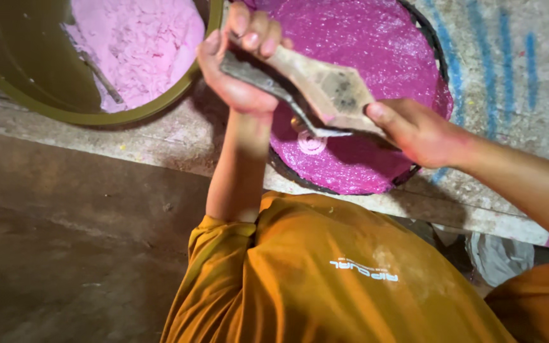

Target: The person scoops pink paste from a bowl and uses a handheld extruder to form spiral-shaped incense cones on a glittery purple tray. The person repeatedly extrudes paste, then uses a finger to lift and place each cone onto the tray.

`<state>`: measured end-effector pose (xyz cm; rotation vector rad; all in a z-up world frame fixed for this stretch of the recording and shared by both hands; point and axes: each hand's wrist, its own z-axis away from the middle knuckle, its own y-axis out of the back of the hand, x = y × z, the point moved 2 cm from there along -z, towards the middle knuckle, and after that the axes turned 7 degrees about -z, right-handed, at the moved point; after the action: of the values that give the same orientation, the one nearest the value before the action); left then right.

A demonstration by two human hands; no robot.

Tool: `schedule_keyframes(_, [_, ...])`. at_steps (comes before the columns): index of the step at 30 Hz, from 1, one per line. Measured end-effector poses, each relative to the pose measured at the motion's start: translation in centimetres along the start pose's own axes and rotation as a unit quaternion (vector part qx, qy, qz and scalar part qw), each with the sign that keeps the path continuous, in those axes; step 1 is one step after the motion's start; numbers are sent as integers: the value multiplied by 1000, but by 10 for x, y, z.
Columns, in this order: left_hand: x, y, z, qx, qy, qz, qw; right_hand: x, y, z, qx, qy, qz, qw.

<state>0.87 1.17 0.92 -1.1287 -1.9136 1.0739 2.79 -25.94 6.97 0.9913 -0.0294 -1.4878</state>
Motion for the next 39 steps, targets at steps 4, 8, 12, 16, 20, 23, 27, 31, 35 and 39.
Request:
schedule_keyframes(4, [20,-12,20,0,-8,-20,1000,-16,-13,11,-20,46,-51,997])
schedule_keyframes(8, [8,-22,45,69,9,-16,997,-13,-13,35,-58,23,-114,991])
schedule_keyframes(12, [-35,-27,48,66,15,49,997,13,1,59,-51,-98,-86,990])
schedule_keyframes(16, [-60,-29,39,81,57,39,994,31,16,69,-1,-118,-91,989])
schedule_keyframes(20, [-69,-23,14,42,56,42,997,32,25,60,39,-58,-75,995])
schedule_keyframes(23, [-62,-13,-2,29,48,15,998,24,26,46,66,-38,-39,996])
schedule_keyframes(27, [-38,1,-14,47,27,-21,998,7,20,18,76,0,-18,997])
schedule_keyframes(31, [-3,4,-16,64,-2,-65,996,-12,9,-9,71,53,7,996])
schedule_keyframes(35, [28,-4,0,75,-1,-70,995,-22,-6,-15,30,85,-42,995])
schedule_keyframes(39, [38,-15,19,89,7,-73,993,-24,-17,-3,2,72,-56,996])
